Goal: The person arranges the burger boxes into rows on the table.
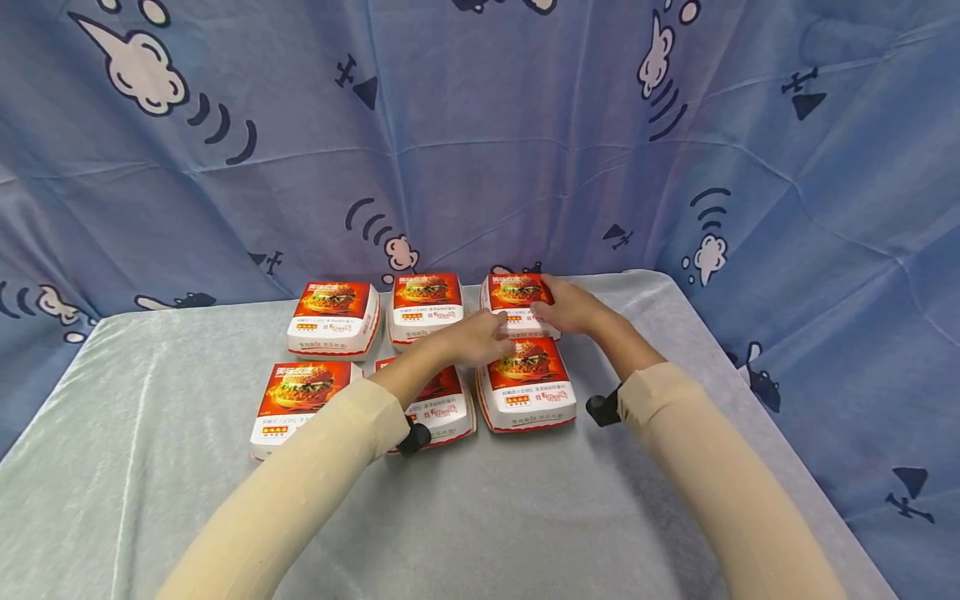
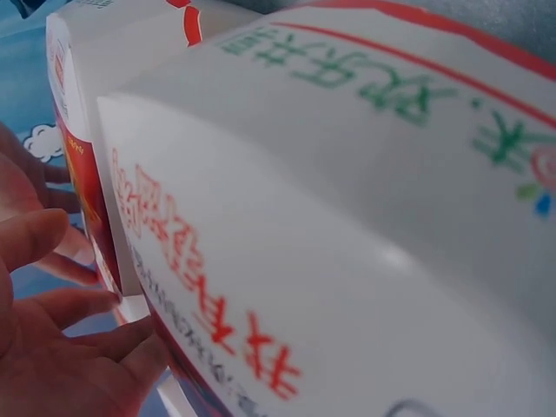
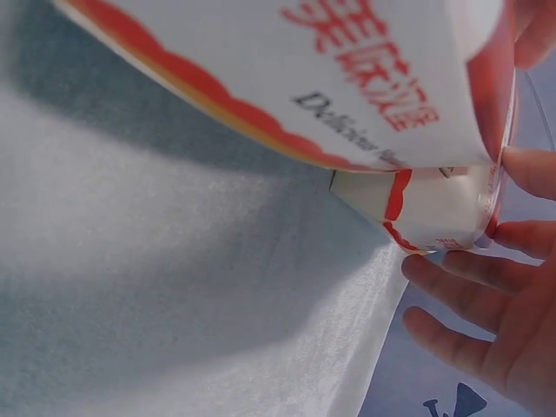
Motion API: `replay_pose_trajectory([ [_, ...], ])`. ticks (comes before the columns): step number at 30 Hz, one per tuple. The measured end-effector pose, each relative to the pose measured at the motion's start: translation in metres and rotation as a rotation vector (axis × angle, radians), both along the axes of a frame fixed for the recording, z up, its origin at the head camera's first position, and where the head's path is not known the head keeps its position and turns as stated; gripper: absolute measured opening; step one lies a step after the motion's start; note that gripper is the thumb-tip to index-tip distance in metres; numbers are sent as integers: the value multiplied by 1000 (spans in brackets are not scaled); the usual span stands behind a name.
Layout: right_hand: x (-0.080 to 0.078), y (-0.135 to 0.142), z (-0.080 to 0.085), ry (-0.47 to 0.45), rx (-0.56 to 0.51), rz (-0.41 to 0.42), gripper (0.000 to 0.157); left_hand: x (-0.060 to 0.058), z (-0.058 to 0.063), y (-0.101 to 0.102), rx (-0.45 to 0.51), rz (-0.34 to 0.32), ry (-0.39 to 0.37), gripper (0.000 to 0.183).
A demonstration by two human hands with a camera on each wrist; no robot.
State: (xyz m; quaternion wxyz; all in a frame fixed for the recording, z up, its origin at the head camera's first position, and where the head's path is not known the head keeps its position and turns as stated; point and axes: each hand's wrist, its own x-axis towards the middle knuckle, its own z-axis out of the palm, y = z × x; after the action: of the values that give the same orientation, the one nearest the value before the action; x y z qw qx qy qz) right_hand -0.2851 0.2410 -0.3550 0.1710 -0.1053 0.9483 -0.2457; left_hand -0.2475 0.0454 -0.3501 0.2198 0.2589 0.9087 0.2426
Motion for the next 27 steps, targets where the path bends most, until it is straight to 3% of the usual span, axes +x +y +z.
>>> replay_pose_trajectory([
  [14, 0, 2, 3, -12, 3, 29, 68, -3, -1, 0, 29, 15, -38, 62],
  [18, 0, 6, 4, -27, 12, 26, 70, -2, 0, -3, 74, 17, -49, 64],
  [22, 3, 12, 12, -23, 51, -11, 74, -3, 5, -18, 195, 8, 21, 62],
  [27, 11, 27, 23, 93, 124, -77, 80, -7, 19, -63, 379, 79, 170, 53],
])
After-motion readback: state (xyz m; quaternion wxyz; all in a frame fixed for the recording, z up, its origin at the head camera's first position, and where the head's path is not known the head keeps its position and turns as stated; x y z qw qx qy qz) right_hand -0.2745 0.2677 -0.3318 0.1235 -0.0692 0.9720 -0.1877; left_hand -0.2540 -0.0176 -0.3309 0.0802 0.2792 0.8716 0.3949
